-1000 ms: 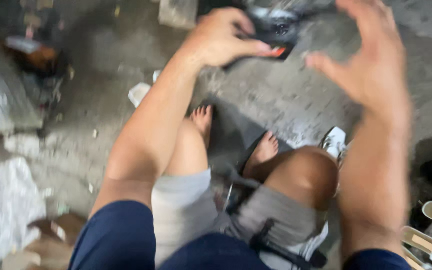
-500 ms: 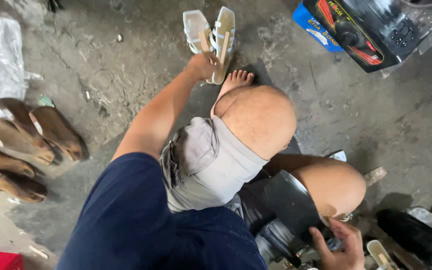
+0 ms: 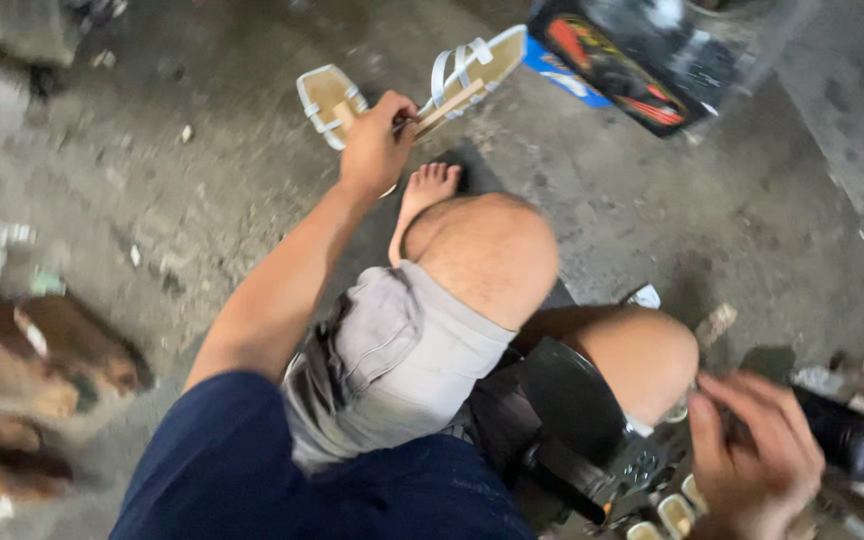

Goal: The person assembles slippers by attaching black insoles to white slipper frames. They pick up a slipper frame, place an insole on it, and use a knife to trim the excess material around the edges. The person repeats this process for multiple slippers.

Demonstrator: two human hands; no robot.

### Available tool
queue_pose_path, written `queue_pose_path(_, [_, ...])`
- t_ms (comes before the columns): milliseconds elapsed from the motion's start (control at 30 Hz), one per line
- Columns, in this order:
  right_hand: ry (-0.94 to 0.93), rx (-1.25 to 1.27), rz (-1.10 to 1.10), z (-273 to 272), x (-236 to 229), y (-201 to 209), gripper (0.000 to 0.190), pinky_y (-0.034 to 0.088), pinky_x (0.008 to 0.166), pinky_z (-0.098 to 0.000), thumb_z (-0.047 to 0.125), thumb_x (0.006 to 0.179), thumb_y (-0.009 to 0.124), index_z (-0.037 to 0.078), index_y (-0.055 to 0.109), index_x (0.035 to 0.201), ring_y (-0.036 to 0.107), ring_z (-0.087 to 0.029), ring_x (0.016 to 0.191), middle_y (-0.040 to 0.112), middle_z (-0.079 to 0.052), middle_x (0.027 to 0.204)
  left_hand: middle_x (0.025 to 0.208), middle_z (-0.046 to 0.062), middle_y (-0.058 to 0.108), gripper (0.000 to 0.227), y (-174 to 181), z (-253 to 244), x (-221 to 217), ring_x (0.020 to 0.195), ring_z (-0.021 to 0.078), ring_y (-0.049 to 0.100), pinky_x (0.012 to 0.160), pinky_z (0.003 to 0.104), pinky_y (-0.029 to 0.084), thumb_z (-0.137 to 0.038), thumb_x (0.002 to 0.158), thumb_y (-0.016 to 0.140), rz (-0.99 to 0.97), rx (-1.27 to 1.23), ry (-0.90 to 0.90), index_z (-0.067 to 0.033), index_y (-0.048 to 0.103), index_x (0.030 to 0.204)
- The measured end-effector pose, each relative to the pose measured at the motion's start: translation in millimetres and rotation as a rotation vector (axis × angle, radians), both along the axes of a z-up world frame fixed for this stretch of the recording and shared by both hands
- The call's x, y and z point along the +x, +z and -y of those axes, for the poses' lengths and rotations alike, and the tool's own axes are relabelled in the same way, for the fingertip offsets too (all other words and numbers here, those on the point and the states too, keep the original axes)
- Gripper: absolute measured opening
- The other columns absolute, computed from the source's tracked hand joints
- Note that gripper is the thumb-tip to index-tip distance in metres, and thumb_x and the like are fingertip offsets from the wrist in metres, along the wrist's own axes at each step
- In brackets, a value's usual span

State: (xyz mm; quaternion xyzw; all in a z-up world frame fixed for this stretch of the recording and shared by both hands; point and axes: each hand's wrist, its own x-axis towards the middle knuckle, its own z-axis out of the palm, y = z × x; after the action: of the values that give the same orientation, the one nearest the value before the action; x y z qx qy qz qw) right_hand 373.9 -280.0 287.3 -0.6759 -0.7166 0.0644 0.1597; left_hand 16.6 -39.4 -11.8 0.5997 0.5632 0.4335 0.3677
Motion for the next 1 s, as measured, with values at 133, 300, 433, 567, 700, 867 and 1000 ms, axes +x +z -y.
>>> queue_pose_path(133, [0.137,0.181,0.107,-71,-58,24,0.033,0.053,0.099,-0.0429,0.010,0.087,0.087,0.004,0.071,0.116,0.070,-0.036,0.115,0.073,-0.017,0.122,0.102,0.012,0.073,0.017,137,11,-15,0.092,0.0323,0.073,0.077,0.043,0.058,-0.011,0.095,0.073,-0.150,0.189,-0.290,-0.0097,0.065,0.111])
queue_pose_path(300, [0.140,0.205,-0.138,-98,-79,44,0.048,0.055,0.096,-0.0377,0.021,0.090,0.087,0.005,0.057,0.124,0.070,-0.034,0.107,0.068,-0.015,0.117,0.096,0.008,0.073,0.014,261,48,-14,0.083,0.0289,0.073,0.068,0.041,0.056,-0.016,0.093,0.071,-0.256,0.236,-0.526,-0.0150,0.072,0.107])
queue_pose_path(433, [0.119,0.209,-0.155,-77,-75,44,0.039,0.059,0.078,-0.0309,0.020,0.097,0.086,0.006,0.059,0.122,0.076,-0.026,0.086,0.071,-0.009,0.101,0.093,0.008,0.073,0.018,301,68,-10,0.081,0.0299,0.071,0.067,0.041,0.055,-0.014,0.088,0.071,-0.214,0.222,-0.631,-0.0135,0.071,0.106])
queue_pose_path(567, [0.303,0.360,0.039,-59,-59,34,0.026,0.052,0.064,-0.0347,0.004,0.098,0.081,0.002,0.061,0.116,0.067,-0.029,0.076,0.072,-0.011,0.093,0.081,0.008,0.072,0.021,313,82,-2,0.074,0.0279,0.070,0.074,0.042,0.055,-0.013,0.081,0.075,-0.162,0.198,-0.766,-0.0100,0.070,0.101])
queue_pose_path(700, [0.255,0.396,-0.041,-37,-51,35,0.030,0.053,0.067,-0.0366,0.014,0.094,0.082,-0.001,0.061,0.109,0.067,-0.026,0.075,0.071,-0.013,0.090,0.093,0.007,0.077,0.026,321,99,8,0.072,0.0238,0.073,0.065,0.038,0.056,-0.012,0.082,0.073,-0.128,0.028,-0.788,-0.0085,0.068,0.107])
queue_pose_path(867, [-0.088,0.068,-0.684,-17,-31,68,0.024,0.057,0.079,-0.0281,0.017,0.104,0.058,0.002,0.068,0.119,0.069,-0.017,0.085,0.073,-0.009,0.096,0.099,0.002,0.076,0.034,323,91,21,0.077,0.0199,0.075,0.066,0.034,0.058,-0.014,0.083,0.073,-0.100,0.005,-0.815,-0.0111,0.065,0.116])
queue_pose_path(1000, [0.071,-0.061,-0.462,-19,-15,87,0.030,0.058,0.082,-0.0293,0.012,0.100,0.062,0.006,0.069,0.128,0.073,-0.020,0.094,0.072,-0.013,0.115,0.100,-0.002,0.076,0.027,320,86,41,0.096,0.0209,0.069,0.086,0.040,0.047,-0.010,0.086,0.077,-0.261,0.595,-0.774,-0.0140,0.069,0.111])
